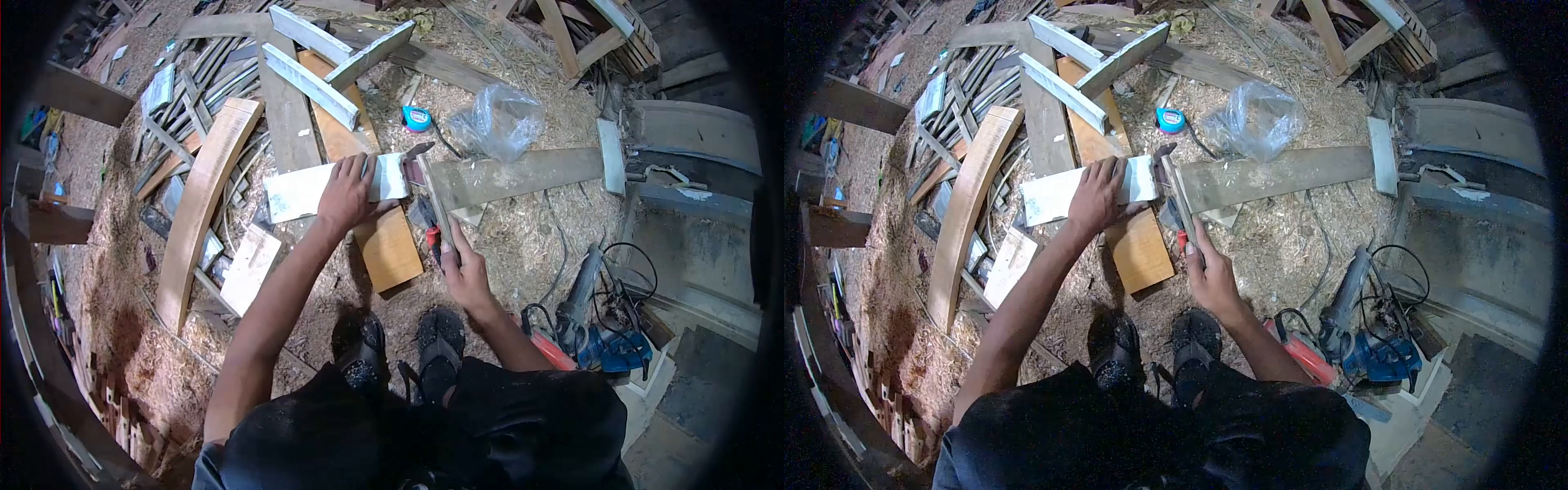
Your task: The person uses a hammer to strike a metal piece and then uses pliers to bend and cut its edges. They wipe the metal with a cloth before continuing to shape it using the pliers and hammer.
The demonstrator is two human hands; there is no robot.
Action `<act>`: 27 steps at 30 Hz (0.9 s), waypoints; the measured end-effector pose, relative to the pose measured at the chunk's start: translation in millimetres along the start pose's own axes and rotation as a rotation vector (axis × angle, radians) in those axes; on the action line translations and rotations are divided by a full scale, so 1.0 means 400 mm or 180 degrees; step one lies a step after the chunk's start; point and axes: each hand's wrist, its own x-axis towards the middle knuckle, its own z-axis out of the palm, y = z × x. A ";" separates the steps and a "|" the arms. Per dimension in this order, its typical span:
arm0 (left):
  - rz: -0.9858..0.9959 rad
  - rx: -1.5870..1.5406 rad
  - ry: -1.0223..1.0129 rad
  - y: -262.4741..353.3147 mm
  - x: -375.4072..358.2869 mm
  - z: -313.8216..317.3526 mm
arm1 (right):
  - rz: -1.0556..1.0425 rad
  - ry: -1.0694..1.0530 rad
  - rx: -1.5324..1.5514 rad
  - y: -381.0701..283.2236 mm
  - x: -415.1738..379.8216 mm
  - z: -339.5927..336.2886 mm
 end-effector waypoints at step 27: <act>-0.0375 -0.0326 -0.0198 0.007 0.030 0.003 | 0.0146 0.0197 -0.0206 0.033 -0.015 0.041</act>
